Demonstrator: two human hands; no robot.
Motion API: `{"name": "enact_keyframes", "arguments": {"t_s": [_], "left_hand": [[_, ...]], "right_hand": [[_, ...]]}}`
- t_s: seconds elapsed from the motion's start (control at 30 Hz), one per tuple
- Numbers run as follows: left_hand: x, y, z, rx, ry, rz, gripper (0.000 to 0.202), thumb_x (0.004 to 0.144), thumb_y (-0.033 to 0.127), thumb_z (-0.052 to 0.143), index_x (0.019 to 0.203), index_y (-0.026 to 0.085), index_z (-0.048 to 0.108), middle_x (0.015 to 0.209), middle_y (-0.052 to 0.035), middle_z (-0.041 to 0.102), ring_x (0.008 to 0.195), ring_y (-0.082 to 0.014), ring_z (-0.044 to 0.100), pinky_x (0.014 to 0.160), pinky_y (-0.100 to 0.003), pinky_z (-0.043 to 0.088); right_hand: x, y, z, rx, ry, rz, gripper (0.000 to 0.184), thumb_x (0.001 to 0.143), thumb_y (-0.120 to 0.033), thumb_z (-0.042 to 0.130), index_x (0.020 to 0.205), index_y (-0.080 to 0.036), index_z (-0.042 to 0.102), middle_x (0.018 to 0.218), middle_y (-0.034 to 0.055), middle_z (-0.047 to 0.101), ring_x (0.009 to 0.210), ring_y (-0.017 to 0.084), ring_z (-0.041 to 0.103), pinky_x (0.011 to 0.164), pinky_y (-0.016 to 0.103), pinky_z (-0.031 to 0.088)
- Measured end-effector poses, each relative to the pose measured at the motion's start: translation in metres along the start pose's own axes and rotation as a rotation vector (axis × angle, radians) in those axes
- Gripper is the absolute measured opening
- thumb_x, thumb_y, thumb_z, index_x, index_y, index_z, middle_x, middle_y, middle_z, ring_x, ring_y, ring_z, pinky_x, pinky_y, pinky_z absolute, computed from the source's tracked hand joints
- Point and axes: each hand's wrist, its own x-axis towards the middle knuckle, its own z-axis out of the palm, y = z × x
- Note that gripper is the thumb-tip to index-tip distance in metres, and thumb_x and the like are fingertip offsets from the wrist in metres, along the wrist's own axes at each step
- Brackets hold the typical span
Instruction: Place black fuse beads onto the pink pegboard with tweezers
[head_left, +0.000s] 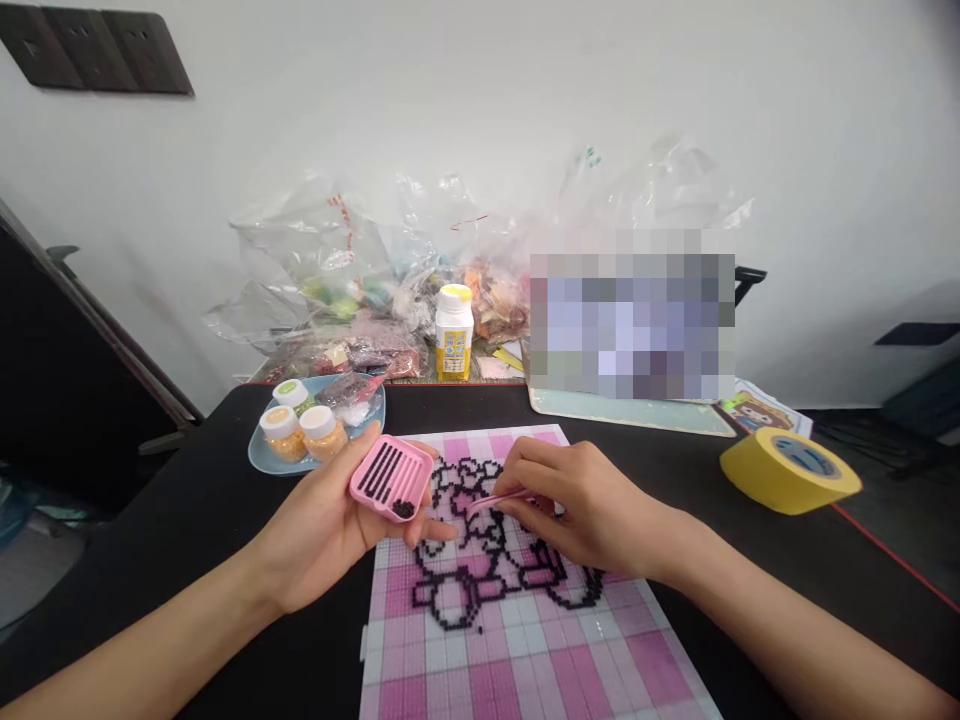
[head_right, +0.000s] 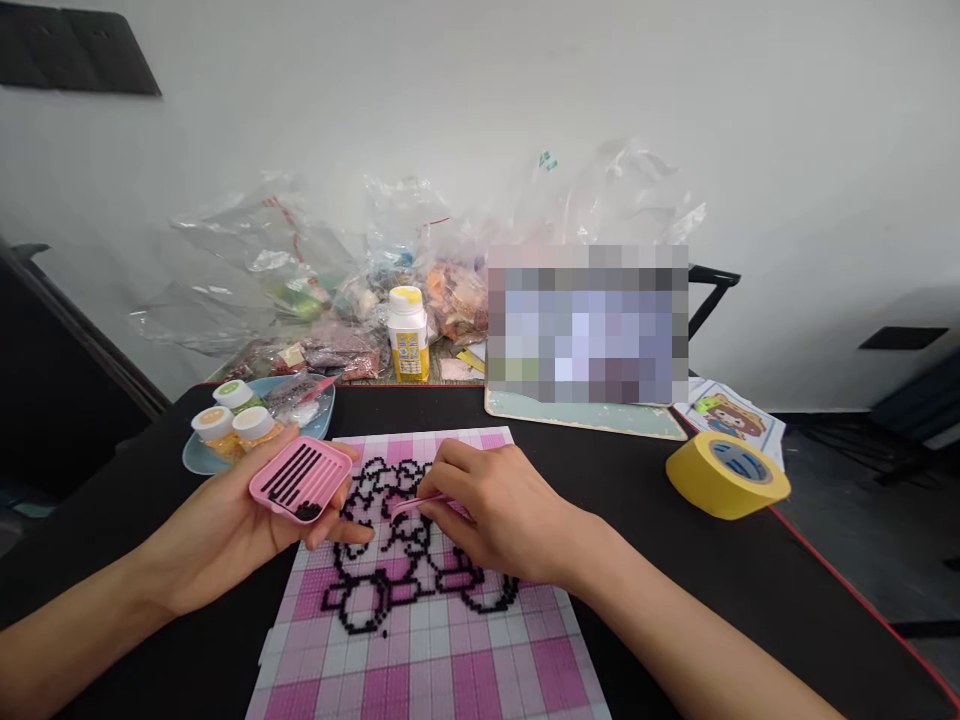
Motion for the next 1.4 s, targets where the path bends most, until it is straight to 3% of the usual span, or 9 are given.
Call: {"name": "enact_keyframes", "arguments": {"t_s": [0.13,0.4,0.77,1.07,1.17,1.4], "left_hand": [[0.0005,-0.0024,-0.0050,-0.010,-0.010,-0.028,0.053,0.102,0.039,0.033,0.095,0.009,0.075,0.069,-0.0057,0.069,0.054,-0.0164,0.063,0.087,-0.047,0.056],[-0.0019,-0.0007,-0.0038,-0.039,-0.020,-0.039,0.035,0.090,0.043,0.062,0.093,0.012,0.077,0.070,-0.0044,0.072,0.055,-0.0161,0.064,0.085,-0.040,0.057],[-0.0040,-0.0066,-0.0091,-0.097,-0.073,-0.043,0.038,0.097,0.040,0.050,0.104,0.013,0.076,0.076,-0.0057,0.074,0.058,-0.0156,0.066,0.086,-0.037,0.056],[-0.0049,-0.0077,-0.0069,-0.106,-0.072,-0.075,0.039,0.095,0.042,0.055,0.100,0.010,0.076,0.073,-0.0054,0.073,0.057,-0.0159,0.066,0.097,-0.049,0.051],[-0.0054,-0.0077,-0.0048,-0.122,-0.090,-0.112,0.041,0.092,0.046,0.058,0.100,0.010,0.077,0.072,-0.0051,0.073,0.056,-0.0158,0.066,0.093,-0.046,0.054],[-0.0067,-0.0038,-0.0037,-0.086,-0.022,-0.079,0.036,0.088,0.044,0.065,0.092,0.010,0.078,0.068,-0.0051,0.074,0.054,-0.0163,0.065,0.099,-0.054,0.050]], "right_hand": [[-0.0050,0.0018,0.0019,0.062,-0.014,0.030,0.018,0.098,-0.022,0.048,0.095,-0.015,0.064,0.084,0.0048,0.059,0.063,0.011,0.053,0.056,0.022,0.040],[-0.0071,-0.0008,0.0022,0.097,-0.001,0.047,0.014,0.097,-0.021,0.050,0.095,-0.016,0.063,0.086,0.0044,0.060,0.065,0.012,0.053,0.058,0.023,0.041],[-0.0060,-0.0018,0.0018,0.087,0.018,0.044,0.016,0.098,-0.021,0.049,0.095,-0.016,0.064,0.084,0.0044,0.060,0.062,0.011,0.051,0.056,0.022,0.040],[-0.0063,-0.0046,-0.0022,0.174,-0.035,0.092,0.018,0.098,-0.022,0.049,0.092,-0.015,0.064,0.084,0.0048,0.059,0.064,0.011,0.052,0.057,0.024,0.042],[-0.0064,-0.0048,-0.0017,0.206,-0.037,0.110,0.017,0.097,-0.022,0.050,0.092,-0.014,0.064,0.085,0.0047,0.059,0.063,0.011,0.052,0.057,0.023,0.043],[-0.0073,-0.0055,0.0034,0.205,-0.030,0.102,0.019,0.098,-0.023,0.049,0.095,-0.015,0.065,0.086,0.0056,0.060,0.067,0.013,0.055,0.059,0.025,0.045]]}}
